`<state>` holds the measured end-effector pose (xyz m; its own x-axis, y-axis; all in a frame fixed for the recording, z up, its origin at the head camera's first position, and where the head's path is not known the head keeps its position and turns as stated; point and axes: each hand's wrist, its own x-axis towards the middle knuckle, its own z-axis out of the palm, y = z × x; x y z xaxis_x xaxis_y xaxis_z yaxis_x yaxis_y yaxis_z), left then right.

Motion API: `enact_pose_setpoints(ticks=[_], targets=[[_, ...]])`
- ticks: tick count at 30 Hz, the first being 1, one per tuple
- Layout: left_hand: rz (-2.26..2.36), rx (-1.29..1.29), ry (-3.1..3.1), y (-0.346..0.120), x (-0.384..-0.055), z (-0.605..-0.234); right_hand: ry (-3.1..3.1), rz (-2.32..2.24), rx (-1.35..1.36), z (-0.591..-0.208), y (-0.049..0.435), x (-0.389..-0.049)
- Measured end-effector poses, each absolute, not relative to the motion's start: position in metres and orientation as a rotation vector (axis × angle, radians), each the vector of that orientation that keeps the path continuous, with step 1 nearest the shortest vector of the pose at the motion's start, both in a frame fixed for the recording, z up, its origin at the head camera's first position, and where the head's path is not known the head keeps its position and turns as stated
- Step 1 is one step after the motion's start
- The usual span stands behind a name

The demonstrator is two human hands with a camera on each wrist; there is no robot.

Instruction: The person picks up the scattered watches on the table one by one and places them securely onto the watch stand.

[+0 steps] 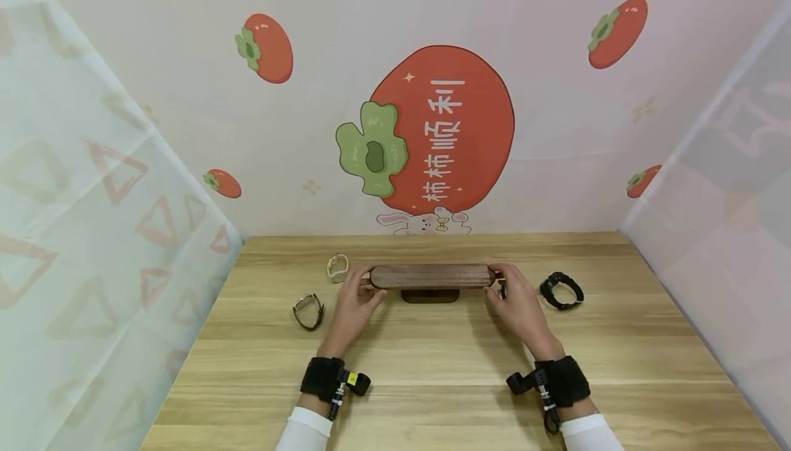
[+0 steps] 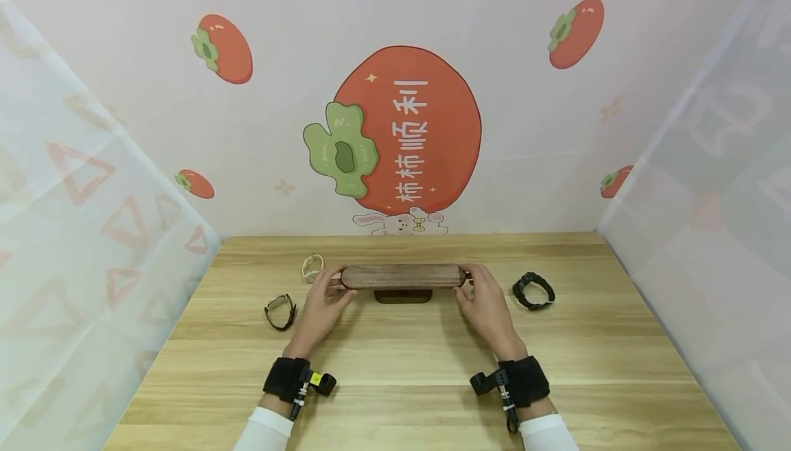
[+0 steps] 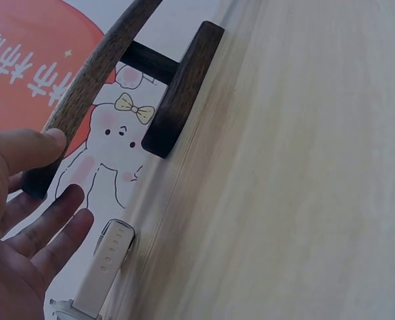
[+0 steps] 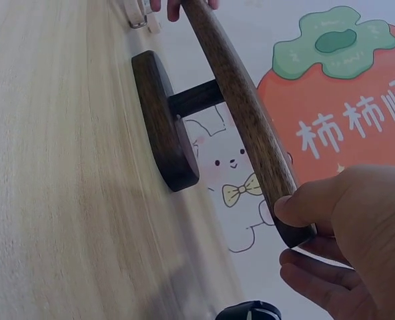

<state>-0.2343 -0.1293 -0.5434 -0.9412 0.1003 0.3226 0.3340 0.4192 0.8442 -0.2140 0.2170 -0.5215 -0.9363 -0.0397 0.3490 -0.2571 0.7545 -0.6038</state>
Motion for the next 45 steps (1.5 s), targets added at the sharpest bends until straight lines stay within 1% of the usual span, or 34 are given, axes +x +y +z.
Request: enact_pose_setpoints(ticks=[13, 25, 29, 34, 39, 45], targets=[[-1.537, -0.402, -2.461, -0.13, -0.233, -0.545, -2.658, 0.893, 0.276, -0.518, 0.233, -0.21], [-1.529, -0.41, -2.467, -0.14, -0.225, -0.549, -2.678, 0.872, 0.191, -0.507, 0.287, -0.212], [-1.52, -0.452, -2.446, -0.142, -0.221, -0.551, -2.673, 0.842, 0.164, -0.508, 0.304, -0.213], [-1.505, -0.444, -2.464, -0.145, -0.215, -0.552, -2.721, 0.788, 0.109, -0.514, 0.32, -0.212], [-1.509, -0.4, -2.496, -0.146, -0.209, -0.554, -2.784, 0.74, 0.065, -0.519, 0.329, -0.211], [-1.499, -0.427, -2.497, -0.144, -0.204, -0.558, -2.877, 0.702, -0.013, -0.526, 0.335, -0.211]])
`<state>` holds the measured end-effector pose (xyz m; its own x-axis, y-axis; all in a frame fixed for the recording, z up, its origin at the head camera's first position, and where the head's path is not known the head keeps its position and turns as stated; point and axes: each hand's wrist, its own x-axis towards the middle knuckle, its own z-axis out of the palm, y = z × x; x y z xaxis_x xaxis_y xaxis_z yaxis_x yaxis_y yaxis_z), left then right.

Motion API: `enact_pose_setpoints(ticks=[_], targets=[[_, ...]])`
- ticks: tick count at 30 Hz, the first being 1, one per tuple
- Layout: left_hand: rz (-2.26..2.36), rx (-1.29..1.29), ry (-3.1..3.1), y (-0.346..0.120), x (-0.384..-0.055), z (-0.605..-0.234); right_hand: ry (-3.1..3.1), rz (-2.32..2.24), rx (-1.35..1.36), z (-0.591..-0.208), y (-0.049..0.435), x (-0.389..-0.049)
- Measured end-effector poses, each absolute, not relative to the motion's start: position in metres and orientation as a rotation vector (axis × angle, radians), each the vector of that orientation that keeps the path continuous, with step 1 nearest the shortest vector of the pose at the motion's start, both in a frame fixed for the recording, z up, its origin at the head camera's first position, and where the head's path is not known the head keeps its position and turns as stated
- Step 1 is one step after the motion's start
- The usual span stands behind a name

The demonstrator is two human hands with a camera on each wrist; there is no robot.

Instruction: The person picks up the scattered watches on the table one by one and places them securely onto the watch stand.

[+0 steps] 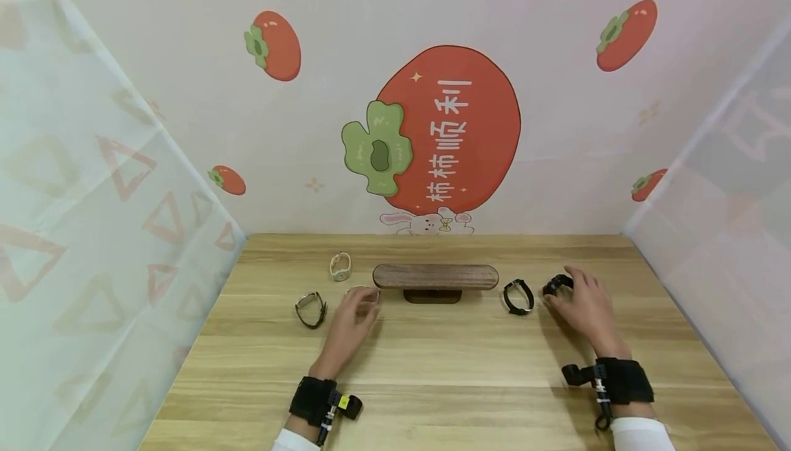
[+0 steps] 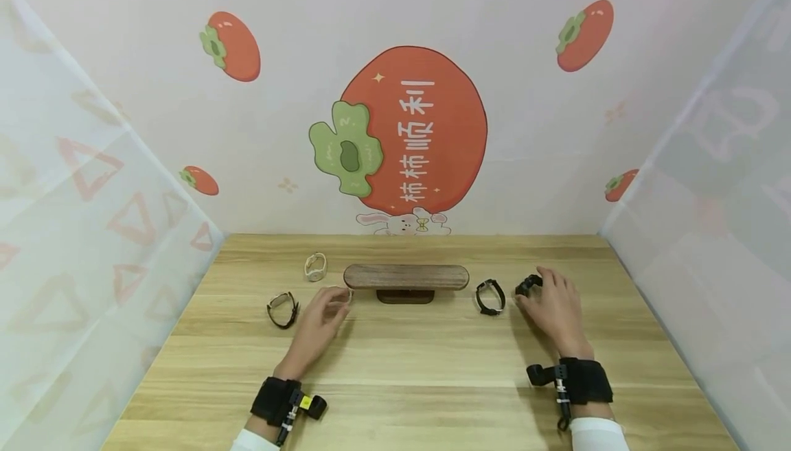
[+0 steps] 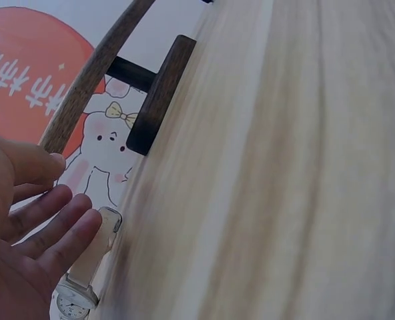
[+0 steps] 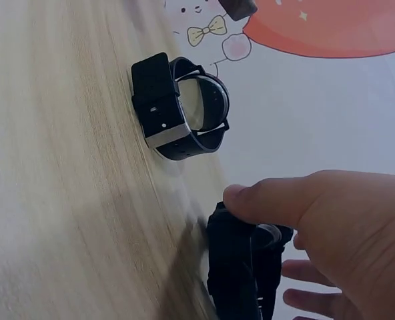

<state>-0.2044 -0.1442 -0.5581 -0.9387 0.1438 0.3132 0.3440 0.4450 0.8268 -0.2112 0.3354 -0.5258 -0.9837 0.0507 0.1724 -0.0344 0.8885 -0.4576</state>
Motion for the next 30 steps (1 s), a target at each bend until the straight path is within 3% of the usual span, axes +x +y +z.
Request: enact_pose_setpoints(ticks=[19, 30], targets=[[-1.569, -0.447, -2.605, -0.128, -0.198, -0.561, -2.872, 0.801, -0.017, -0.528, 0.33, -0.201], [-1.611, -0.623, -2.557, -0.101, -0.199, -0.56, -2.797, 0.823, 0.082, -0.517, 0.307, -0.192]])
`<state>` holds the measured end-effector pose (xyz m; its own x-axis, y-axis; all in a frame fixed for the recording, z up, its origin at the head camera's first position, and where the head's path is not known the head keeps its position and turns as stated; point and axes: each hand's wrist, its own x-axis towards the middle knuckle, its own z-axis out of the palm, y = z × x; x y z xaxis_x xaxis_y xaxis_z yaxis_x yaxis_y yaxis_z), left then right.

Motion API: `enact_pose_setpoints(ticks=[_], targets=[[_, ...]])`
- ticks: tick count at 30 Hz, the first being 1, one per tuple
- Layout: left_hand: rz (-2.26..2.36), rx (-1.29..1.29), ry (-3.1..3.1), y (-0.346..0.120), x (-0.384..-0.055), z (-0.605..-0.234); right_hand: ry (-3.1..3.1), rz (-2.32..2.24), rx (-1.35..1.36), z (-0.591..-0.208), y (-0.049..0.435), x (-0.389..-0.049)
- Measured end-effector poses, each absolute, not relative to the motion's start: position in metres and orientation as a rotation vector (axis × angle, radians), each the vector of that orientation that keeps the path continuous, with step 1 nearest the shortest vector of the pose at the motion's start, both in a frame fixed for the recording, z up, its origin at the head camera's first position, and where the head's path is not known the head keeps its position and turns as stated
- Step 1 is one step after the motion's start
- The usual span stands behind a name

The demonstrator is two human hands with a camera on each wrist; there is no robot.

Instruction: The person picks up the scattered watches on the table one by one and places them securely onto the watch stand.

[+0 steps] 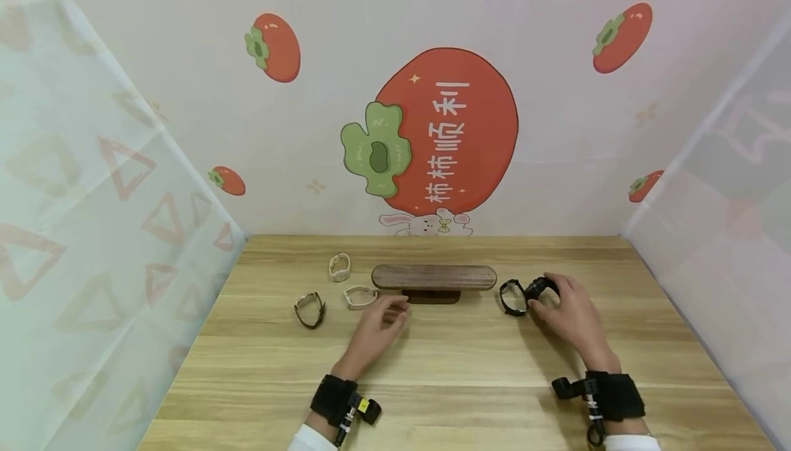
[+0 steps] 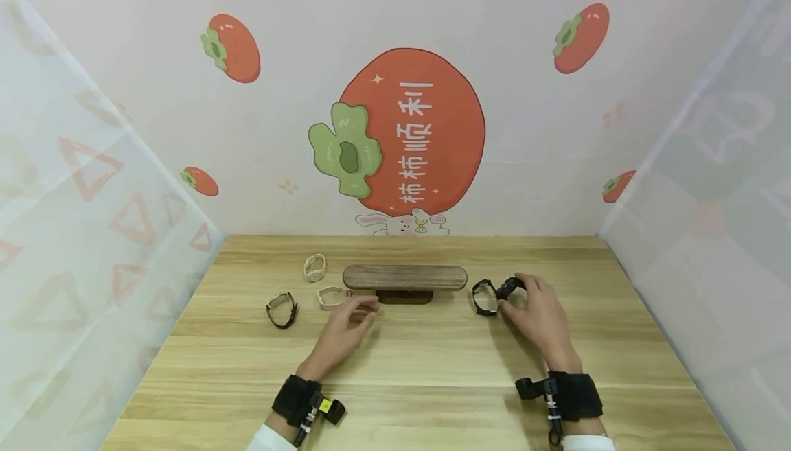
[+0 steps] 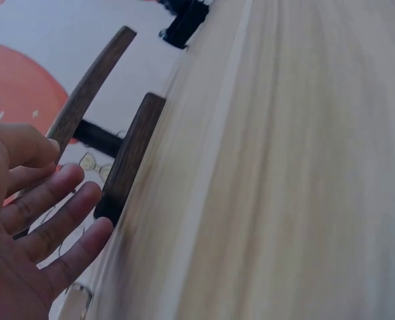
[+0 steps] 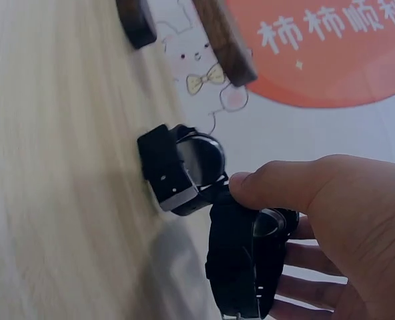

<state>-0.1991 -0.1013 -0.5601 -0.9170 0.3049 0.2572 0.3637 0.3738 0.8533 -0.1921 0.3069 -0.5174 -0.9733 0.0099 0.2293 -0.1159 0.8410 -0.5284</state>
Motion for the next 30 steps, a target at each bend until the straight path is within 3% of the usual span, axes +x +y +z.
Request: enact_pose_setpoints(ticks=[16, 30], targets=[[-1.612, -0.921, -2.603, -0.012, -0.196, -0.551, -2.656, 0.777, 0.162, -0.51, 0.286, -0.176], [-1.713, -0.942, -2.615, 0.027, -0.196, -0.548, -2.613, 0.702, 0.322, -0.513, 0.262, -0.163]])
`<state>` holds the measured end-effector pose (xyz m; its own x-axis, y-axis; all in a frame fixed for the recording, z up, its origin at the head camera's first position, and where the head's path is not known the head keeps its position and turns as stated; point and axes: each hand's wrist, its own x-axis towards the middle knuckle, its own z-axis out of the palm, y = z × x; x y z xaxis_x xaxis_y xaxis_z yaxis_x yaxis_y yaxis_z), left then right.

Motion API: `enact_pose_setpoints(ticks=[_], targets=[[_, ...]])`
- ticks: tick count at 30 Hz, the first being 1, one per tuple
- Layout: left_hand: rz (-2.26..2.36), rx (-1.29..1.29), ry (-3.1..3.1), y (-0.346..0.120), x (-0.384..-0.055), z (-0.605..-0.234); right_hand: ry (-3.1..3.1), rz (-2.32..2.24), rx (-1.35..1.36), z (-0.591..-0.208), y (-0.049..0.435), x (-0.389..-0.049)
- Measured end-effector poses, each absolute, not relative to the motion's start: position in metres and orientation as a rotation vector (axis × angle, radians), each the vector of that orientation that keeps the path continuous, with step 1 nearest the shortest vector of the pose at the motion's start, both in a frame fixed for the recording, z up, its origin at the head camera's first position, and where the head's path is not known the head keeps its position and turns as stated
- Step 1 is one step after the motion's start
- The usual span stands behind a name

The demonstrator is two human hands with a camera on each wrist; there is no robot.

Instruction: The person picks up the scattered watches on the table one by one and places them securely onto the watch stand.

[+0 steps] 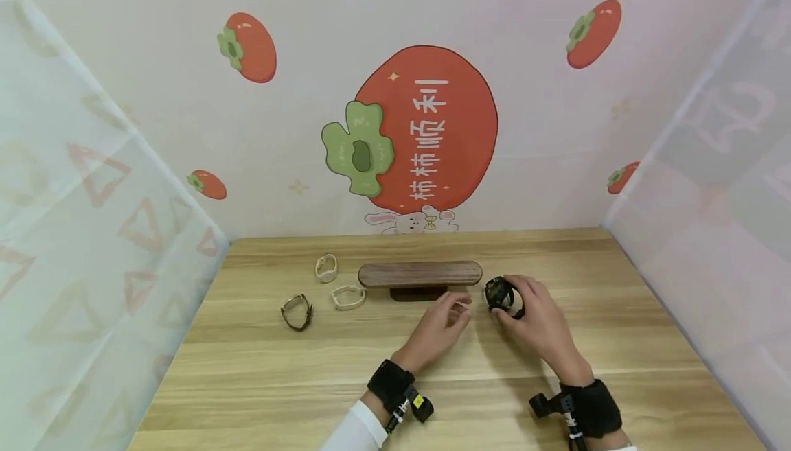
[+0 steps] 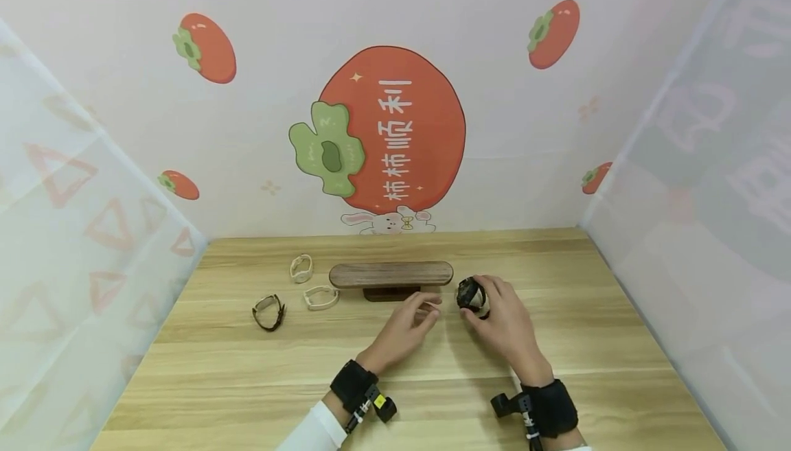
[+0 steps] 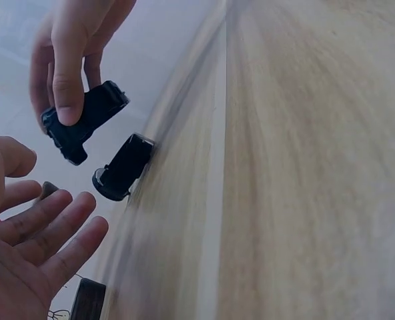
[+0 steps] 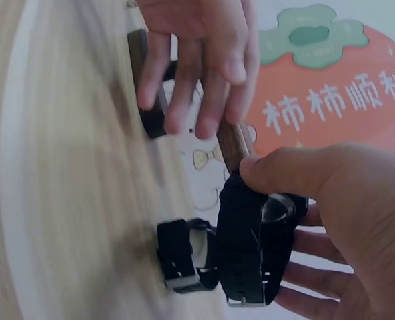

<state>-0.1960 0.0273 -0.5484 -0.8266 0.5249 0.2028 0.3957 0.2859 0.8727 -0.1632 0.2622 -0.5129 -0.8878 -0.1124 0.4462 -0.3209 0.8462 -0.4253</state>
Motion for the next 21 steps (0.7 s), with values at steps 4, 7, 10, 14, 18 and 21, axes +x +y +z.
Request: enact_pose_setpoints(ticks=[4, 7, 10, 14, 18, 21], targets=[[1.583, 0.84, 2.421, 0.025, -0.197, -0.548, -2.551, 0.705, 0.414, -0.516, 0.252, -0.163], [1.581, 0.82, 2.422, 0.023, -0.197, -0.548, -2.542, 0.757, 0.448, -0.517, 0.246, -0.163], [1.571, 0.799, 2.429, 0.02, -0.196, -0.548, -2.57, 0.831, 0.446, -0.519, 0.24, -0.163], [1.568, 0.782, 2.449, 0.015, -0.193, -0.546, -2.613, 0.914, 0.428, -0.52, 0.234, -0.163], [1.604, 0.78, 2.458, 0.008, -0.192, -0.547, -2.637, 0.952, 0.45, -0.521, 0.227, -0.164], [1.635, 0.778, 2.466, 0.002, -0.19, -0.548, -2.639, 0.963, 0.48, -0.521, 0.221, -0.165]])
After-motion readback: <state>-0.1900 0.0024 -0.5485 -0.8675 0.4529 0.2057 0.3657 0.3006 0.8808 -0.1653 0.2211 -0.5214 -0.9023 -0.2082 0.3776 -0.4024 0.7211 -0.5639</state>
